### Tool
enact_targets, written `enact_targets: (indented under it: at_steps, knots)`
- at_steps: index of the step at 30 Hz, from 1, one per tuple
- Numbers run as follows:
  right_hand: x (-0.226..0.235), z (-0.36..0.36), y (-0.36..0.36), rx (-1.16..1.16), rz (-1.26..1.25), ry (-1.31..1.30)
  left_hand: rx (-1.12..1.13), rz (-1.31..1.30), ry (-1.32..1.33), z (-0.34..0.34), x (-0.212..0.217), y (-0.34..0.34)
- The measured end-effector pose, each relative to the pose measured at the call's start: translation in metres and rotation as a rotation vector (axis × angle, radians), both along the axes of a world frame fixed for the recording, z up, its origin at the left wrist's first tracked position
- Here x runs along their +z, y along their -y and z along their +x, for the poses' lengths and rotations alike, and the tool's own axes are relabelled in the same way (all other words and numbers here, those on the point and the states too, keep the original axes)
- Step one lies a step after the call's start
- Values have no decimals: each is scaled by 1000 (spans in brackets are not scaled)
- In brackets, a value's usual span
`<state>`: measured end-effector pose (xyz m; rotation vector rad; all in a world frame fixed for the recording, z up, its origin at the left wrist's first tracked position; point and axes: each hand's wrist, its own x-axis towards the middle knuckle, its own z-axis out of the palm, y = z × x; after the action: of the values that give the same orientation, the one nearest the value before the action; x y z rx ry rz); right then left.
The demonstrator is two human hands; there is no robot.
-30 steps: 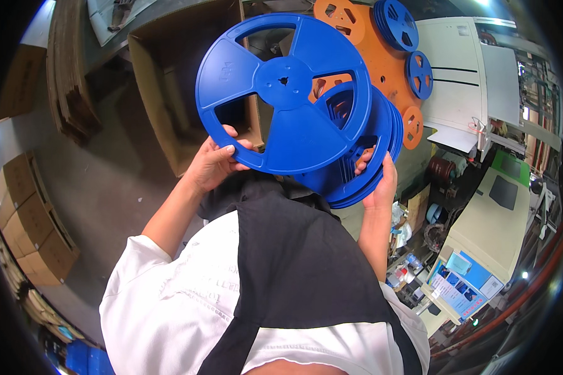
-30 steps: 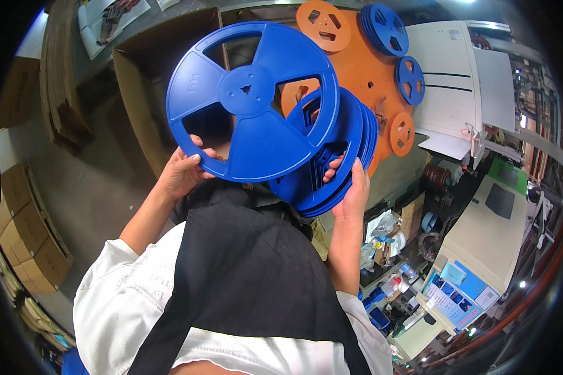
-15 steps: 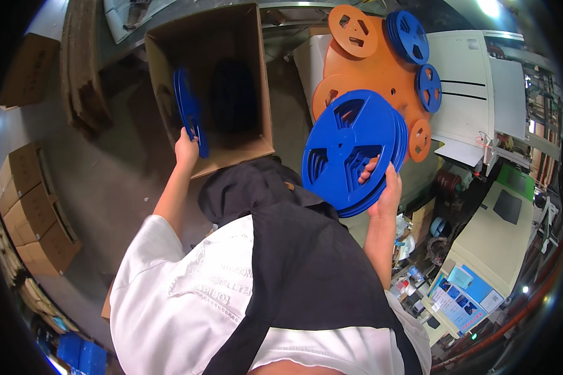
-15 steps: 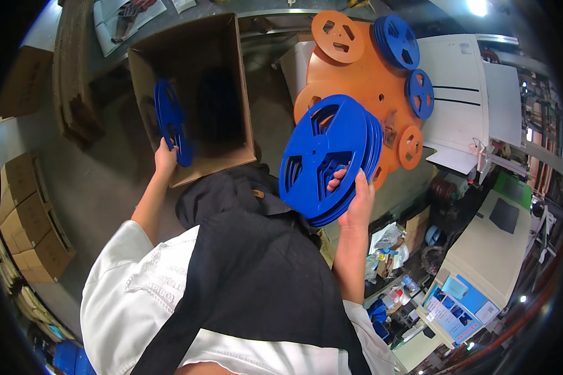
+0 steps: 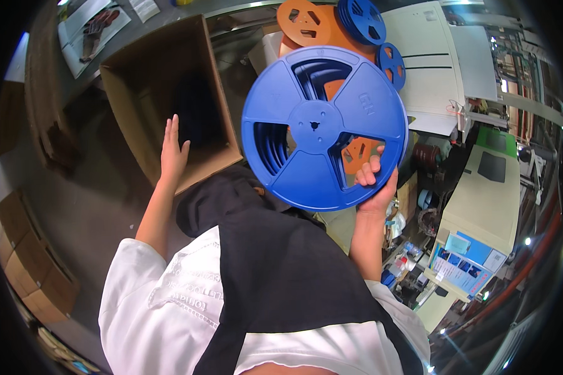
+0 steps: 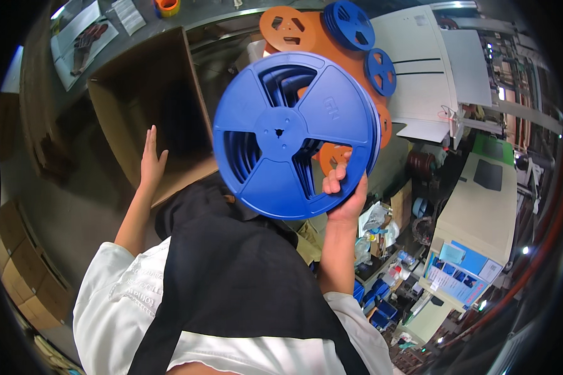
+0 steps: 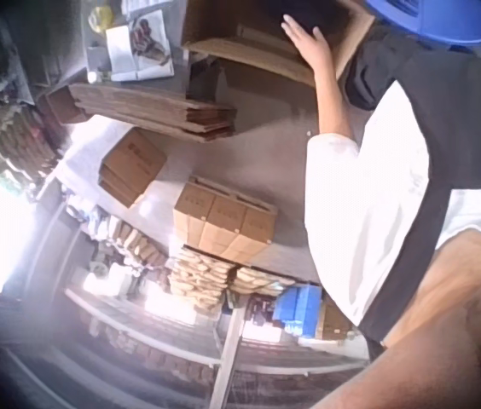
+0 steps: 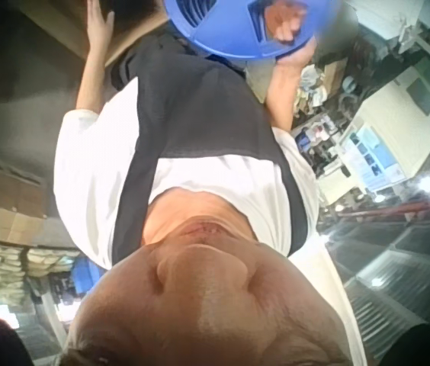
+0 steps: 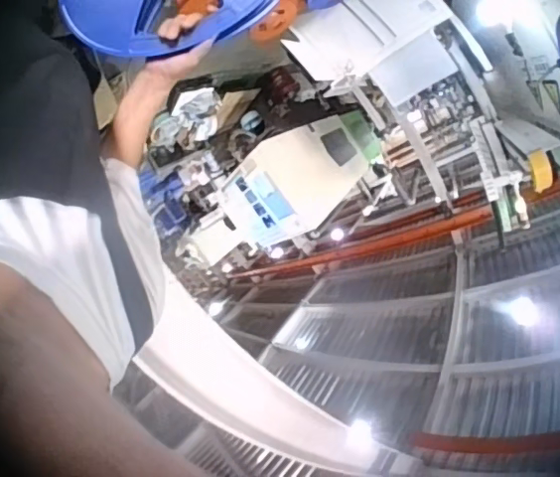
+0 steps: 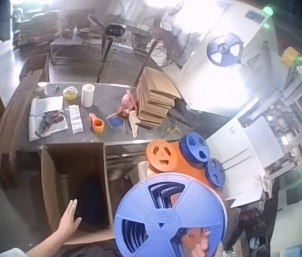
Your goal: The person picks up blue plastic reels from an orange rotating stand and places them into a cardboard box.
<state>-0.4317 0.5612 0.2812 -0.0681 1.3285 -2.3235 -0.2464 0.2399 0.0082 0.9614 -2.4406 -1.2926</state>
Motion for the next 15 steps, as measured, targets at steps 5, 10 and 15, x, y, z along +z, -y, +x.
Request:
enact_targets:
  at_steps: [5, 10, 15]
  knots:
    - [-1, -5, -1, 74, -366, 122, -212, -383, -250, -22, 88, -10]
    - [-7, -7, 0, 131, -544, 216, -477, -688, -477, -35, 131, -18]
    - [-4, -10, 5, 151, -565, 237, -630, -690, -346, -34, 165, -8]
